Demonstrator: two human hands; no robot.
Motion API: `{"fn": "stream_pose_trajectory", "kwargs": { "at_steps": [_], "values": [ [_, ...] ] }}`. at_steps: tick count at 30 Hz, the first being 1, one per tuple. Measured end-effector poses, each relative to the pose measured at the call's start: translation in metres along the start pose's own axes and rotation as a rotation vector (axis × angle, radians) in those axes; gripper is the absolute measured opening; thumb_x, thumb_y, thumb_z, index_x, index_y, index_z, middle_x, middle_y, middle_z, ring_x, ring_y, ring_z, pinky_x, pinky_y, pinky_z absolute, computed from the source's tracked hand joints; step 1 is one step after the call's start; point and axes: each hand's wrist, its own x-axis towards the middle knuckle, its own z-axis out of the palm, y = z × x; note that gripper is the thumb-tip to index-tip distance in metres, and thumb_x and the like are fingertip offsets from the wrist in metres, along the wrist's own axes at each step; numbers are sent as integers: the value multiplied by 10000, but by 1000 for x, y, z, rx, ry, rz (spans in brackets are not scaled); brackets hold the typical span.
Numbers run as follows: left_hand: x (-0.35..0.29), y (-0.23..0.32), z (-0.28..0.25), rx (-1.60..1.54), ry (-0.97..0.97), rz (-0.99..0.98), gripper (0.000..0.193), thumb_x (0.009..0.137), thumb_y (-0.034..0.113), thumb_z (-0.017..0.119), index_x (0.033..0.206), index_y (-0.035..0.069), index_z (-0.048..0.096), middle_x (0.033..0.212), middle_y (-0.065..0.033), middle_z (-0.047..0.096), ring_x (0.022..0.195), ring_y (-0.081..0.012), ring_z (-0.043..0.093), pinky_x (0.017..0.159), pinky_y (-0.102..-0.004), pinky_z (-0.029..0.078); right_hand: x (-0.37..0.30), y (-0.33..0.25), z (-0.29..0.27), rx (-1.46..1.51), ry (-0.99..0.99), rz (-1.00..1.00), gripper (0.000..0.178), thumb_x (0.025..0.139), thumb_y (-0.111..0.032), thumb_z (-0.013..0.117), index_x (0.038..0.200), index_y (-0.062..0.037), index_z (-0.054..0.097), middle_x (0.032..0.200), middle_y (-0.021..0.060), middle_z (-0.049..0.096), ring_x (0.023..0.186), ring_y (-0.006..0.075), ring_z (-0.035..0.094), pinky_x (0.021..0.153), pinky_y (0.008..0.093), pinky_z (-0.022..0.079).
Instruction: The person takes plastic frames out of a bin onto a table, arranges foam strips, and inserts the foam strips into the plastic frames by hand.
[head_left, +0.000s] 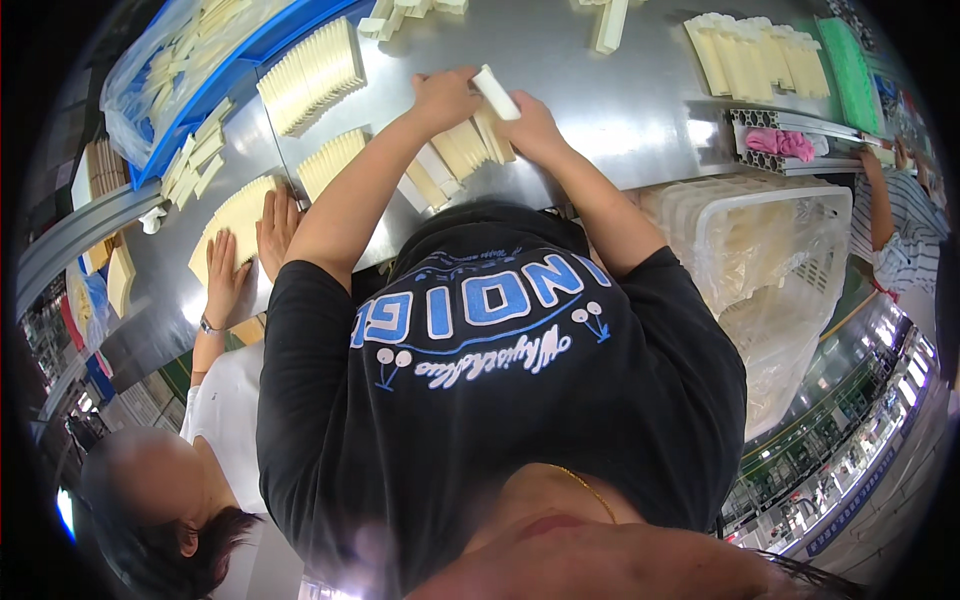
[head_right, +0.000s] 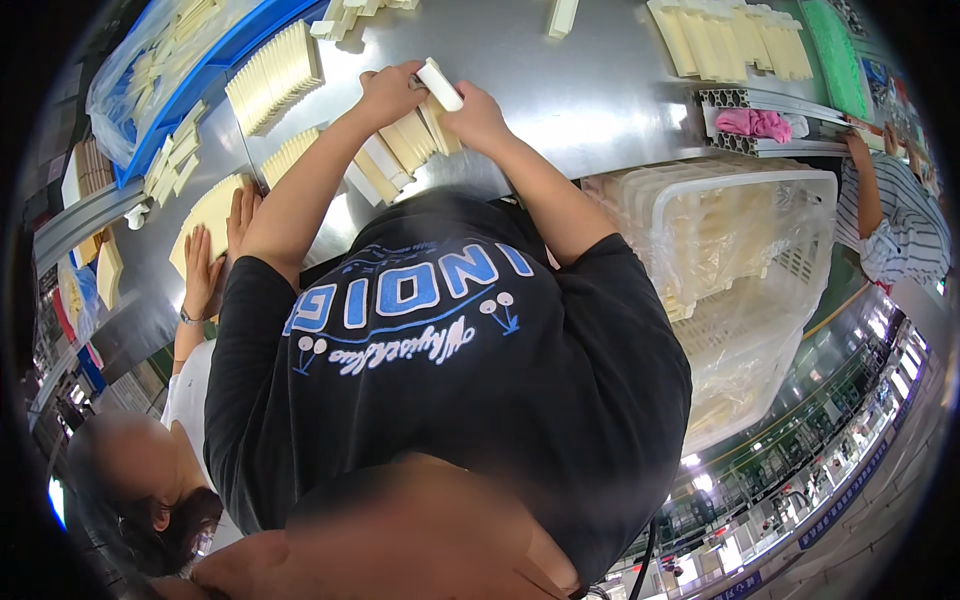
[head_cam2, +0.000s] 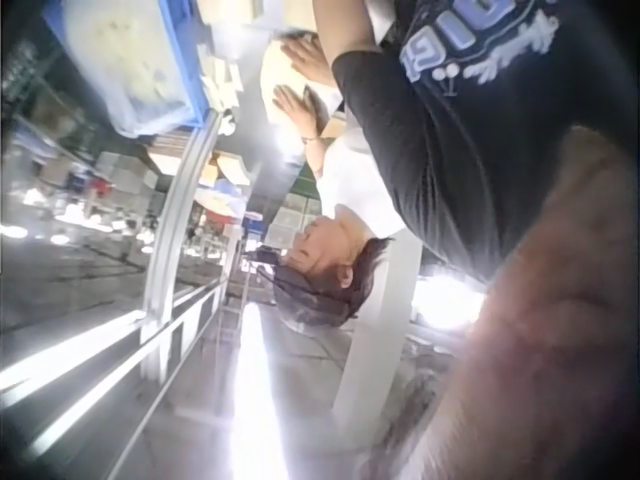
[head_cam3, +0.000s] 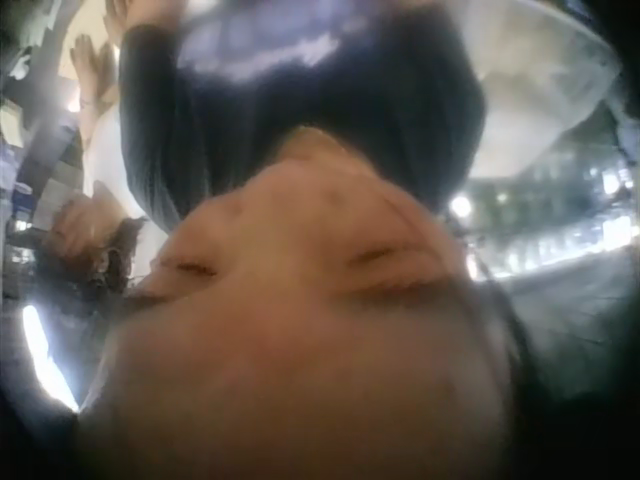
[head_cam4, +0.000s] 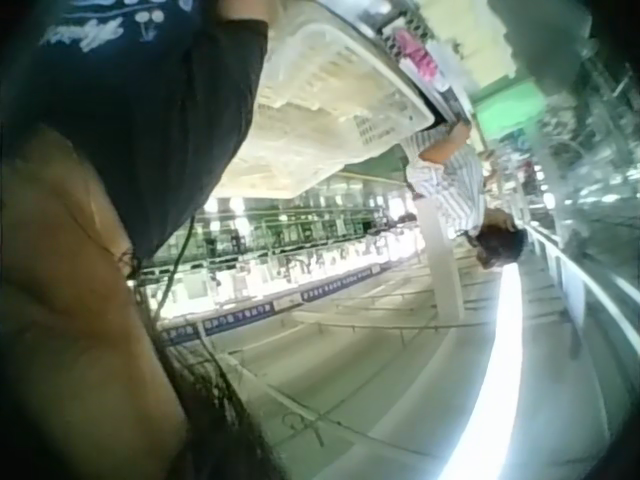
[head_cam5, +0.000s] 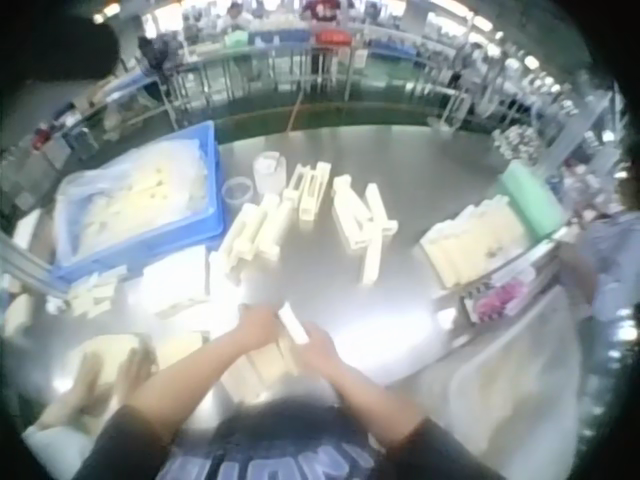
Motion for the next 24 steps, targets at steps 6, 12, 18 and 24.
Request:
{"fn": "stream_pose_trajectory", "kwargs": {
  "at_steps": [6,12,18,24],
  "values": [
    [-2,-1,6,89,121,-41,445,621,334,589,1017,132,572,959,-100,523,940,-270,468,823,-424,264,1,-2,13,-290,147,-98,347,666,-195,571,935,-3,465,832,207,565,808,335,556,694,383,430],
    [-5,8,0,80,29,-90,423,592,378,614,946,147,604,1069,-85,462,1033,-263,385,850,-428,256,-1,-8,18,-147,245,-69,349,699,-154,585,975,-2,434,898,215,559,854,366,541,726,404,432],
    [0,2,7,128,45,-71,382,587,367,626,899,148,607,1046,-86,466,1020,-266,391,848,-421,262,3,1,24,-246,341,-232,341,687,-131,602,969,-25,442,872,200,562,850,369,537,722,390,428],
    [-4,5,-1,102,11,-102,293,607,292,612,857,139,594,1011,-93,481,1007,-267,394,854,-422,249,-2,-16,-2,-335,325,-103,407,706,-169,577,1038,-28,387,912,221,538,832,386,539,712,436,428]
  ]
}}
